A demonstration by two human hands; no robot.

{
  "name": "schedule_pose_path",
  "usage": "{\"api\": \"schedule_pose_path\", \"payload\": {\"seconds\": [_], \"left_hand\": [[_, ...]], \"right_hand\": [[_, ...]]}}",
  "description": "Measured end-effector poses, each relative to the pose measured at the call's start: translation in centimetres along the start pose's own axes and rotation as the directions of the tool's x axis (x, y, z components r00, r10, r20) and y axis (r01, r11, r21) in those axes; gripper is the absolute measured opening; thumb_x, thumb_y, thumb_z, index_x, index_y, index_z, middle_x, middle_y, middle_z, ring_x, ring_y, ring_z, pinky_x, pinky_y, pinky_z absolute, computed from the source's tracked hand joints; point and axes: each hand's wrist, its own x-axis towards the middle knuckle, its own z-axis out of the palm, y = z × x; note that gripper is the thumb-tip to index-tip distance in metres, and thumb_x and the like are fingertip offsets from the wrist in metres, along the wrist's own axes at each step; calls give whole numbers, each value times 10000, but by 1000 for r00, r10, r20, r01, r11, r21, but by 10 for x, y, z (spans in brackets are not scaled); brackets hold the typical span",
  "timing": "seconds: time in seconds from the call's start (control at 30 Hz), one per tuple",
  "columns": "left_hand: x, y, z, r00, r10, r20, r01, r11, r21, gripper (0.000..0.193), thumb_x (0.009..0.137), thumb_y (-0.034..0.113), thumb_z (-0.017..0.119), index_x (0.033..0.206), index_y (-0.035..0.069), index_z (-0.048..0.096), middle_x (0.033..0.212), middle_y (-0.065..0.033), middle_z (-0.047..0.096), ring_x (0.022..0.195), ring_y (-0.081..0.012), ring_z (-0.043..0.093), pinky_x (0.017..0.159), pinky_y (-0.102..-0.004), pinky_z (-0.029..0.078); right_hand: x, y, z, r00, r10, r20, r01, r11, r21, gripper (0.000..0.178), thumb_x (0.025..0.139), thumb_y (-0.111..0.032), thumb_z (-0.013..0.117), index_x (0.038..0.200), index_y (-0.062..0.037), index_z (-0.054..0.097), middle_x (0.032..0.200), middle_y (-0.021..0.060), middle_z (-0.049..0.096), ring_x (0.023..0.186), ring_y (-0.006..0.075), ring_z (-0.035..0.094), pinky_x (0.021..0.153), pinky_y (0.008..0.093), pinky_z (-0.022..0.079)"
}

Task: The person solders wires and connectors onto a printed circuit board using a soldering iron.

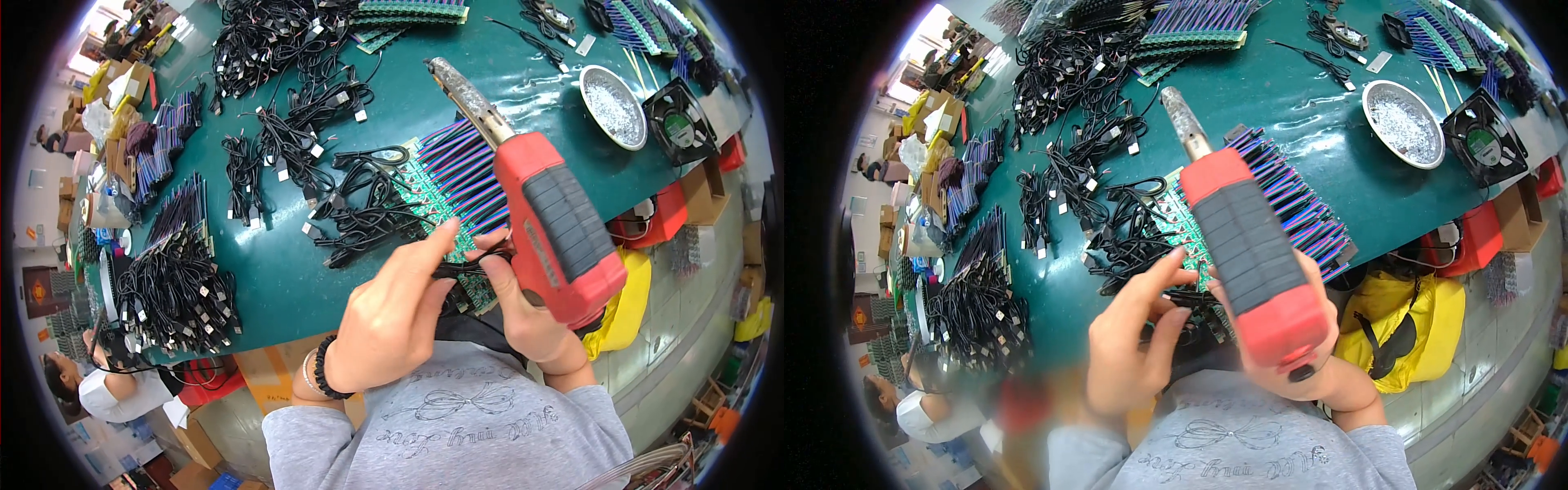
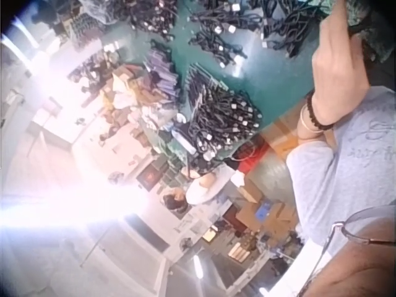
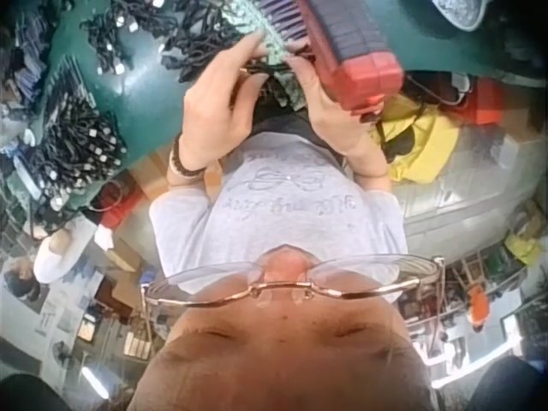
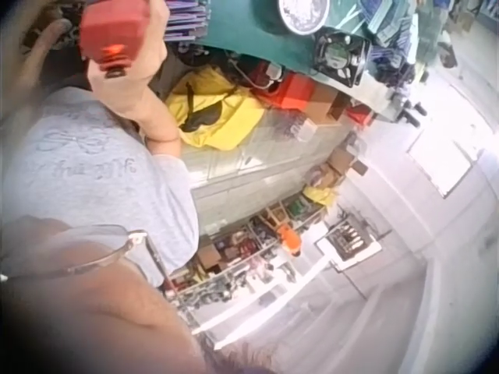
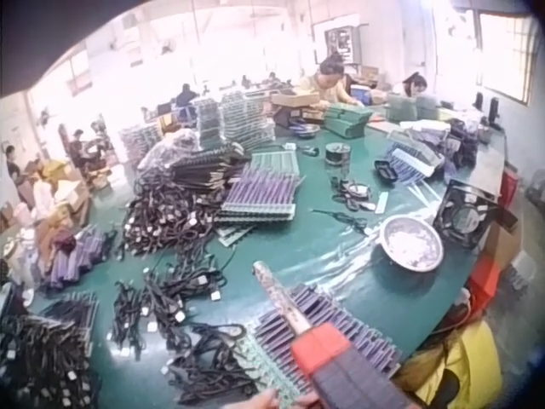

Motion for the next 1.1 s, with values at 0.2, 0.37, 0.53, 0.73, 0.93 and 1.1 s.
{"api": "schedule_pose_path", "payload": {"seconds": [0.2,0.37,0.53,0.73,0.93,1.1], "left_hand": [[-22,-7,-13,994,-87,62,92,992,-85,709,718,-123,722,1375,14,493,1290,-198,541,1012,-291,628,787,-345,550],[-32,-18,-5,985,-149,-88,145,988,-55,683,695,-142,711,1334,22,532,1183,-162,653,902,-204,646,835,-326,537],[-35,-23,-2,975,-148,-163,149,989,-5,475,711,-81,774,1162,-21,634,907,-136,710,751,-242,666,684,-315,540],[-31,-33,0,965,23,-262,-11,999,47,302,690,-65,798,965,-27,679,849,-129,691,706,-249,640,617,-310,503],[-26,-30,12,921,99,-377,-49,989,140,314,685,-96,782,969,-28,665,829,-144,679,709,-267,647,624,-321,513],[-29,-28,24,893,127,-431,-96,991,92,320,674,-110,768,966,-24,669,835,-139,674,669,-261,638,590,-325,510]], "right_hand": [[15,-13,-6,982,-157,105,163,985,-48,217,935,14,588,1146,42,549,996,101,618,898,173,616,803,305,528],[11,-17,-5,988,-115,104,117,993,-16,166,978,-55,570,1130,13,577,1036,75,618,948,144,596,840,276,485],[11,-18,-4,995,-87,59,84,995,49,141,966,-38,579,1095,16,597,1022,77,628,939,146,606,839,281,492],[6,-17,-11,998,-46,43,44,997,61,575,847,71,610,1370,74,373,880,153,652,789,221,663,782,338,544],[2,-22,-8,999,34,14,-36,991,130,597,822,31,625,1357,78,365,835,159,658,748,224,667,750,317,541],[6,-22,-5,992,-3,-130,23,988,150,585,825,-4,643,1334,96,373,808,145,657,729,216,666,740,307,539]]}}
